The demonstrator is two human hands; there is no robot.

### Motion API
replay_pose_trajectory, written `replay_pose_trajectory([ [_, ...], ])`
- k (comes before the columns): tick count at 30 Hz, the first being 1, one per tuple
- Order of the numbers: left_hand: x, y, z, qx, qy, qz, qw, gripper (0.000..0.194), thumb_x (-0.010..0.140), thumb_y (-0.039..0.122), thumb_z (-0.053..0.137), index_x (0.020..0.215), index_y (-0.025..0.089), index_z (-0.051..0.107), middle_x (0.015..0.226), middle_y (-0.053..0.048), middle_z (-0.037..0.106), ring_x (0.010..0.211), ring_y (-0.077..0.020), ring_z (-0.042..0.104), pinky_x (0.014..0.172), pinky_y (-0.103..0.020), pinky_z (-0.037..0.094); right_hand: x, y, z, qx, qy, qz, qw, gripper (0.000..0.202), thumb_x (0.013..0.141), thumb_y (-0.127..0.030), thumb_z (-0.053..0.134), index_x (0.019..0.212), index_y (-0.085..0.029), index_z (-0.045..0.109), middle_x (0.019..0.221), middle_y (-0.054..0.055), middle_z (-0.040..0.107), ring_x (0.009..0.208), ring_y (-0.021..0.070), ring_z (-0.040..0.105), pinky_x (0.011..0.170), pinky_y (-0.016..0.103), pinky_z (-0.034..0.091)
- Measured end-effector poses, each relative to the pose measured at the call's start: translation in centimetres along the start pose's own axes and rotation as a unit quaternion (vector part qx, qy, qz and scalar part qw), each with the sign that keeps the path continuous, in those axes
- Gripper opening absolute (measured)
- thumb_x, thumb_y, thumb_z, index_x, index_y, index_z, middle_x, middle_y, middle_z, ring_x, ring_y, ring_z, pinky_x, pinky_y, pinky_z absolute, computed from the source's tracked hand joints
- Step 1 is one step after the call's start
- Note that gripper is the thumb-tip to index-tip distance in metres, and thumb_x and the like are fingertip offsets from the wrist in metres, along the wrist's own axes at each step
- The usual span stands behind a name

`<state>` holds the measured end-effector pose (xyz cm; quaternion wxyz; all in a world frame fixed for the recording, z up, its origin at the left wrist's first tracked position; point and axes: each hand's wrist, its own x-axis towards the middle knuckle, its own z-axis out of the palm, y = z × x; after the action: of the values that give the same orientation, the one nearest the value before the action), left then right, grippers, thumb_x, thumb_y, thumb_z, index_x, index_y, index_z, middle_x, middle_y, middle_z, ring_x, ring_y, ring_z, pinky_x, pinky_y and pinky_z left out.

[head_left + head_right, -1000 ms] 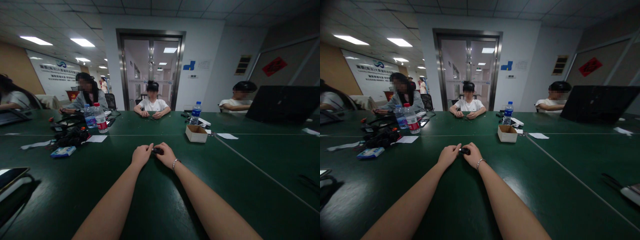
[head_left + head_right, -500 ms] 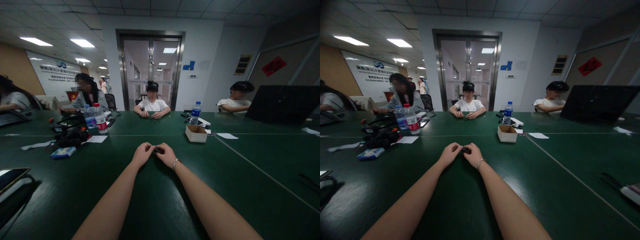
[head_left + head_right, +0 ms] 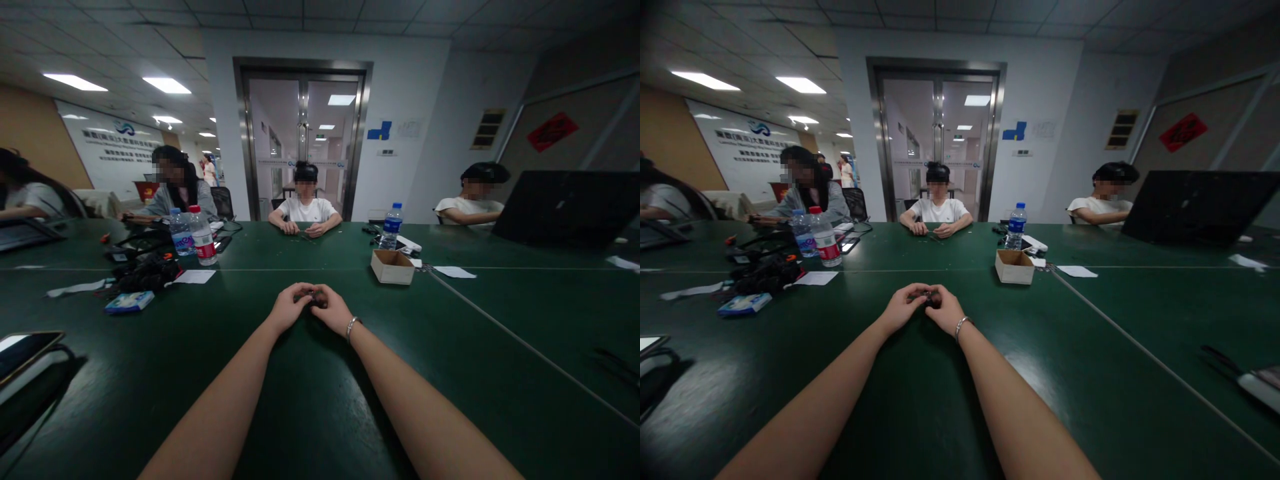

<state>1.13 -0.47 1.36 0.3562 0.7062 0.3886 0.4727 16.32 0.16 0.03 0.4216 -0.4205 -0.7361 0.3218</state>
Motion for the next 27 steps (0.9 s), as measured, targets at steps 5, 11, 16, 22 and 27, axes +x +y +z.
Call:
replay_pose_trajectory([
  [5,-0.14,0.03,0.01,-0.049,-0.075,-0.006,0.996,0.025,0.077,0.009,0.049,0.097,0.017,0.063,0.097,-0.005,0.064,0.092,-0.0163,0.058,0.088,-0.031,0.044,-0.16,-0.32,-0.35,0.043,-0.042,0.008,0.998,0.052,0.061,-0.003,0.055,0.110,-0.018,0.048,0.074,-0.002,0.059,0.063,0.0126,0.055,0.057,0.022,0.043],
  [11,-0.21,0.05,0.02,-0.049,-0.096,-0.007,0.994,0.026,0.078,0.010,0.048,0.098,0.017,0.062,0.100,-0.005,0.063,0.096,-0.0171,0.058,0.091,-0.032,0.042,-0.10,-0.11,-0.39,0.091,-0.055,0.002,0.994,0.051,0.056,0.000,0.052,0.104,-0.018,0.050,0.084,-0.001,0.059,0.074,0.0145,0.057,0.063,0.023,0.045],
  [16,-0.30,-0.06,0.00,-0.044,-0.097,-0.011,0.994,0.026,0.077,0.013,0.052,0.101,0.018,0.061,0.101,-0.005,0.063,0.096,-0.0170,0.058,0.091,-0.032,0.042,-0.28,-0.23,-0.44,0.063,-0.044,-0.008,0.997,0.047,0.058,0.000,0.051,0.101,-0.018,0.053,0.086,0.000,0.059,0.079,0.0153,0.057,0.071,0.026,0.046],
  [22,-0.48,-0.14,0.19,-0.035,-0.072,-0.007,0.997,0.028,0.077,0.014,0.053,0.103,0.018,0.062,0.102,-0.006,0.064,0.096,-0.0174,0.058,0.089,-0.032,0.044,-0.32,-0.14,-0.34,0.054,-0.023,-0.006,0.998,0.044,0.061,-0.006,0.061,0.102,-0.019,0.054,0.083,-0.001,0.057,0.077,0.0150,0.055,0.071,0.027,0.046],
  [27,-0.63,0.08,0.14,0.079,-0.028,0.004,0.996,0.024,0.075,0.019,0.056,0.098,0.020,0.065,0.095,-0.004,0.064,0.085,-0.0161,0.058,0.080,-0.029,0.047,-0.06,0.36,-0.23,0.045,-0.013,0.013,0.999,0.047,0.059,-0.008,0.068,0.103,-0.018,0.053,0.071,-0.005,0.052,0.067,0.0125,0.052,0.063,0.024,0.045],
])
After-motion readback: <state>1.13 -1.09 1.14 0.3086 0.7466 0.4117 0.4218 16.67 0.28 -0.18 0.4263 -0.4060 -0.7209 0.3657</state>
